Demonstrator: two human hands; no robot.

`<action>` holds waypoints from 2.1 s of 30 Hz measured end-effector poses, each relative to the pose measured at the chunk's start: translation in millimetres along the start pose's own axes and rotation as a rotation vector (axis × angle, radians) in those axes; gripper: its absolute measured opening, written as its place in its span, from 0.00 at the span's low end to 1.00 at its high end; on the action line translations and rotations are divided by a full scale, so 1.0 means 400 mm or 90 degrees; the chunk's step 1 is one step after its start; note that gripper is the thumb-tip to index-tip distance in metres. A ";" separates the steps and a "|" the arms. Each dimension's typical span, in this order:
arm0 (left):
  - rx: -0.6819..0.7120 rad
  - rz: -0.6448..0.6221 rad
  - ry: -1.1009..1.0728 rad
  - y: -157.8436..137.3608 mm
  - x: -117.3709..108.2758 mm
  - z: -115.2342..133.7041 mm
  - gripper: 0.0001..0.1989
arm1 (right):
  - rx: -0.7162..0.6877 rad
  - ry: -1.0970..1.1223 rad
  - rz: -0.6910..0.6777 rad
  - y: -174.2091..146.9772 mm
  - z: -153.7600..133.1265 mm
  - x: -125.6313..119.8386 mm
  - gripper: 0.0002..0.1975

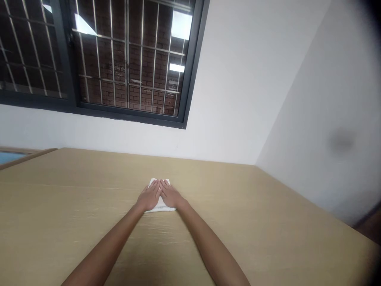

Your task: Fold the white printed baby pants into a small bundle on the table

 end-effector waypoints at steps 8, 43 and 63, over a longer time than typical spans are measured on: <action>-0.001 -0.047 0.044 -0.046 -0.027 -0.027 0.32 | 0.056 0.026 -0.019 -0.115 0.026 -0.042 0.32; 0.090 0.009 -0.307 -0.223 -0.259 0.120 0.16 | 0.009 0.398 0.241 -0.274 -0.068 -0.108 0.14; -0.034 0.239 -0.098 -0.015 -0.109 0.066 0.18 | 0.166 0.021 0.306 -0.072 -0.030 -0.112 0.13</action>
Point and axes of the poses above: each hand's wrist, its own y-axis towards the middle knuckle, its own x-axis out of the palm, z = x × y, the point moved 4 cm from there along y, towards the middle knuckle, and after that the axes turned 4 degrees about x, right-handed, at the moved point
